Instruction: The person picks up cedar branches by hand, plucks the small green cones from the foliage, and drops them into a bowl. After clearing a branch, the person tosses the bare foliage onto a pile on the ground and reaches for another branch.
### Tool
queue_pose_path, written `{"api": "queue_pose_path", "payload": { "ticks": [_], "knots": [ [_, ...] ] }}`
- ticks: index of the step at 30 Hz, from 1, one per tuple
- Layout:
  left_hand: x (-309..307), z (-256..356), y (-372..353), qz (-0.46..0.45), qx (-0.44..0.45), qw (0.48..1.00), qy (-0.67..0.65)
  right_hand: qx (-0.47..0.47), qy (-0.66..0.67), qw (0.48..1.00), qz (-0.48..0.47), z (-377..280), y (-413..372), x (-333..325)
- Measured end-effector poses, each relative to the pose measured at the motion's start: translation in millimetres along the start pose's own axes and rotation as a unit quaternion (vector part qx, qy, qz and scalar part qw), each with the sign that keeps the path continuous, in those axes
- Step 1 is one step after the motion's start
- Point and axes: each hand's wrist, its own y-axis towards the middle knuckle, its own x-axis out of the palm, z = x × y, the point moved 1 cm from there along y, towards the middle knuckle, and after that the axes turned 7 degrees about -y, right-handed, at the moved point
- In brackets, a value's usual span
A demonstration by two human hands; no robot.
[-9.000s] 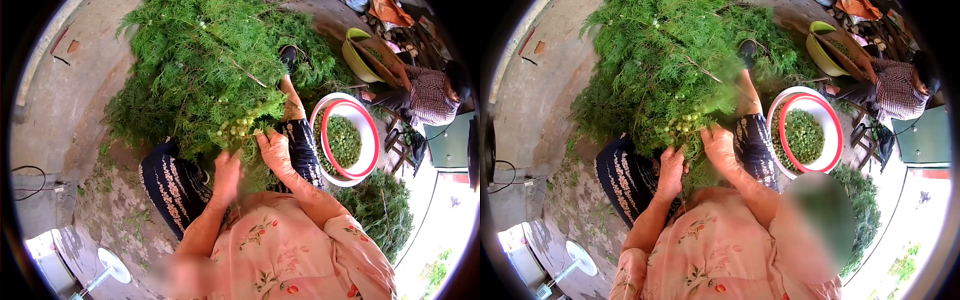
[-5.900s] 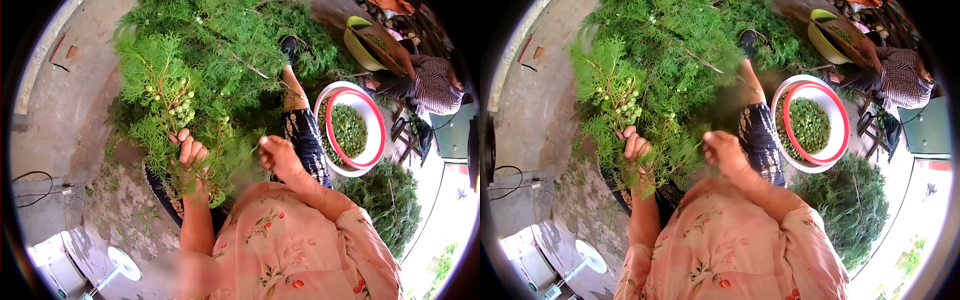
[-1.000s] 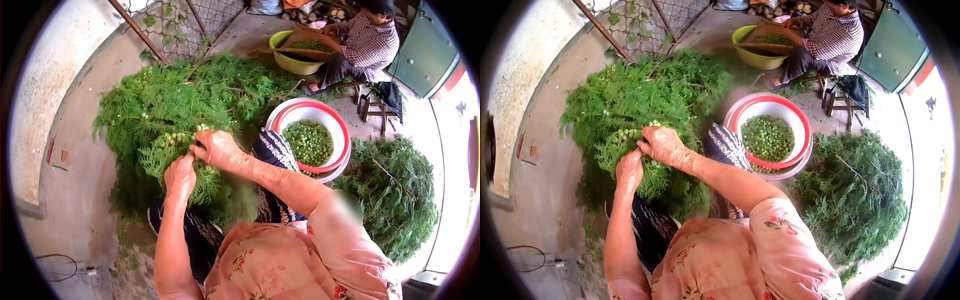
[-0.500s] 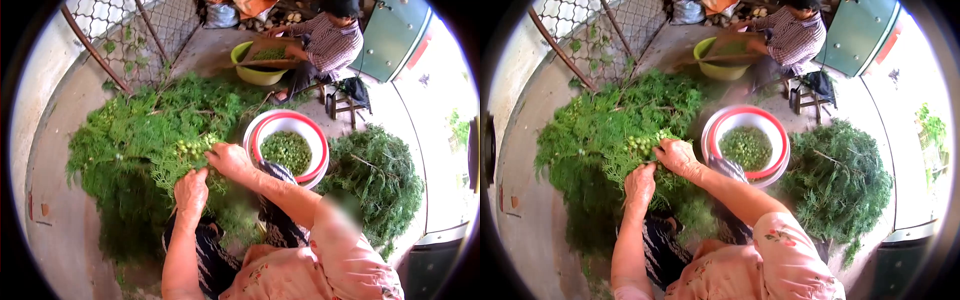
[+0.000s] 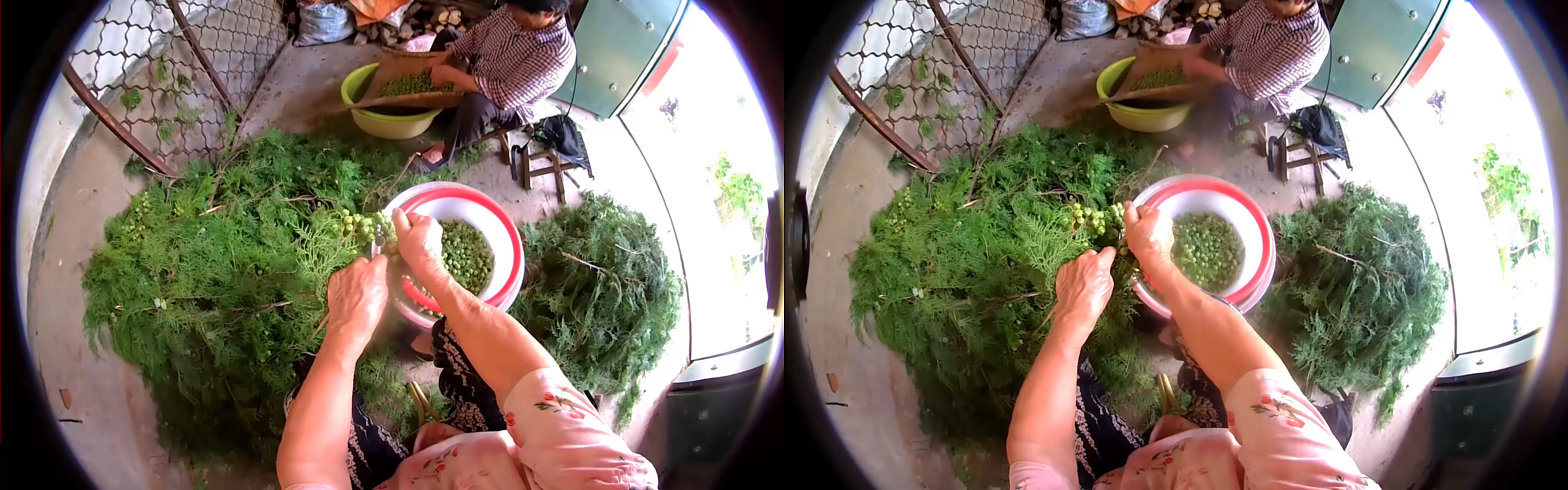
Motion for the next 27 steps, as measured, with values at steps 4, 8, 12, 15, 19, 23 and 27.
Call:
{"api": "queue_pose_path", "payload": {
  "ticks": [4,8,12,15,19,23,27],
  "knots": [
    [1,-7,8,-0.035,-0.027,0.999,0.015,0.163,0.081,0.983,0.038,85,75,19],
    [19,-23,21,-0.034,-0.058,0.998,0.02,0.258,0.161,0.948,0.087,117,89,22],
    [32,-21,29,-0.015,-0.074,0.997,-0.001,0.275,0.264,0.923,0.058,104,82,4],
    [25,-10,32,-0.001,-0.077,0.997,-0.026,0.267,0.313,0.91,0.048,118,84,-1],
    [22,-6,32,-0.008,-0.081,0.997,-0.008,0.265,0.199,0.942,0.055,74,68,-50],
    [22,-11,29,0.036,-0.062,0.997,-0.008,0.178,0.068,0.974,0.121,114,84,-18],
    [14,-9,26,0.043,-0.055,0.996,0.055,0.055,0.107,0.983,0.136,103,86,-10]
  ]
}}
